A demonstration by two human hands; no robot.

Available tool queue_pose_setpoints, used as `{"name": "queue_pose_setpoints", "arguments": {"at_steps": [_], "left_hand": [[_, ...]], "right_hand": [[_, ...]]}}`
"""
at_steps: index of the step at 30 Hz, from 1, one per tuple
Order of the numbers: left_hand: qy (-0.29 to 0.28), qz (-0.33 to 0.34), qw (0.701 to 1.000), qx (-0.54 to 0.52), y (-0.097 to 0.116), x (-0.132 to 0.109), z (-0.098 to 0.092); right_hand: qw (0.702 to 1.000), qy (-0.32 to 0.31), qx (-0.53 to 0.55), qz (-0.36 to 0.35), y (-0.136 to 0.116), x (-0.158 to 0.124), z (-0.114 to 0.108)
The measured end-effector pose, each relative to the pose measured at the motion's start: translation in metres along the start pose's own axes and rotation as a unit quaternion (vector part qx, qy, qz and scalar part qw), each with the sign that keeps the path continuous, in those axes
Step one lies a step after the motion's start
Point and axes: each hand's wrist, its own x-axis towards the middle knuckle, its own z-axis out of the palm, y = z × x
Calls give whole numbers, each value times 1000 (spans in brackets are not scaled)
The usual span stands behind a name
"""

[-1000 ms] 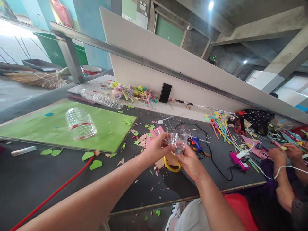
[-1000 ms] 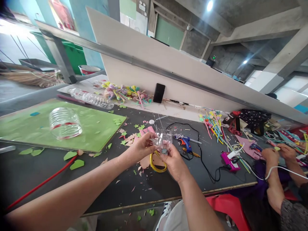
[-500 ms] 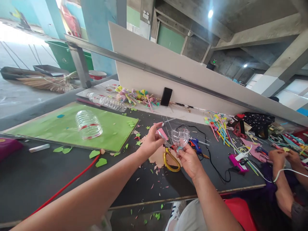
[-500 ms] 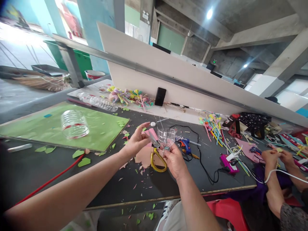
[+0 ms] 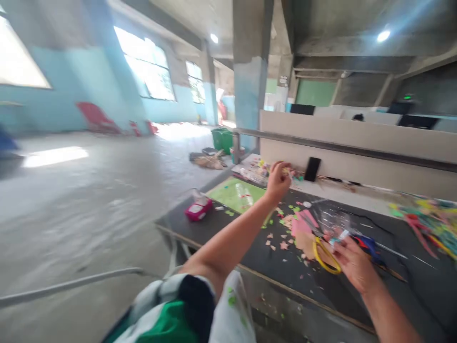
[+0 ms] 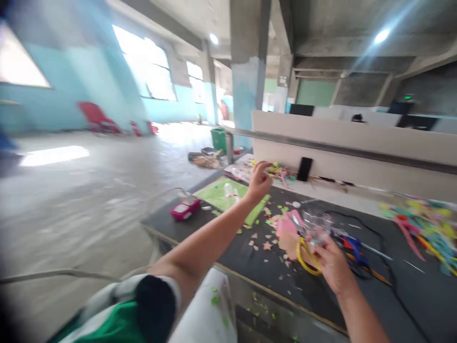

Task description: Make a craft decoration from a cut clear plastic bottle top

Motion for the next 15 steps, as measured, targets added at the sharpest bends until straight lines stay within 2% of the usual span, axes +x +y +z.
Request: {"name": "queue_pose_setpoints", "arguments": {"at_steps": [1,3,5,7,11,13,15], "left_hand": [[32,-11,999,7,6,9,-6],[80,-31,996,12,17,27,-19],[129,-54,990,-17,27,42,-27],[153,-70,984,-66,37,51,-27],[121,-72,977,-161,59,48,-33],[84,-62,977,-186,75,36,-51],[54,-23,984,-167,93,22,-75]], "right_hand": [[1000,27,1,5,2,2,-1],[999,32,6,7,7,7,-1],[1000,6,2,-6,10,10,3],[999,-33,1,-15,11,9,6],[998,-52,-8,-40,14,5,8],[998,-56,-10,-38,15,2,6],[997,-60,-9,-38,14,-1,3]]}}
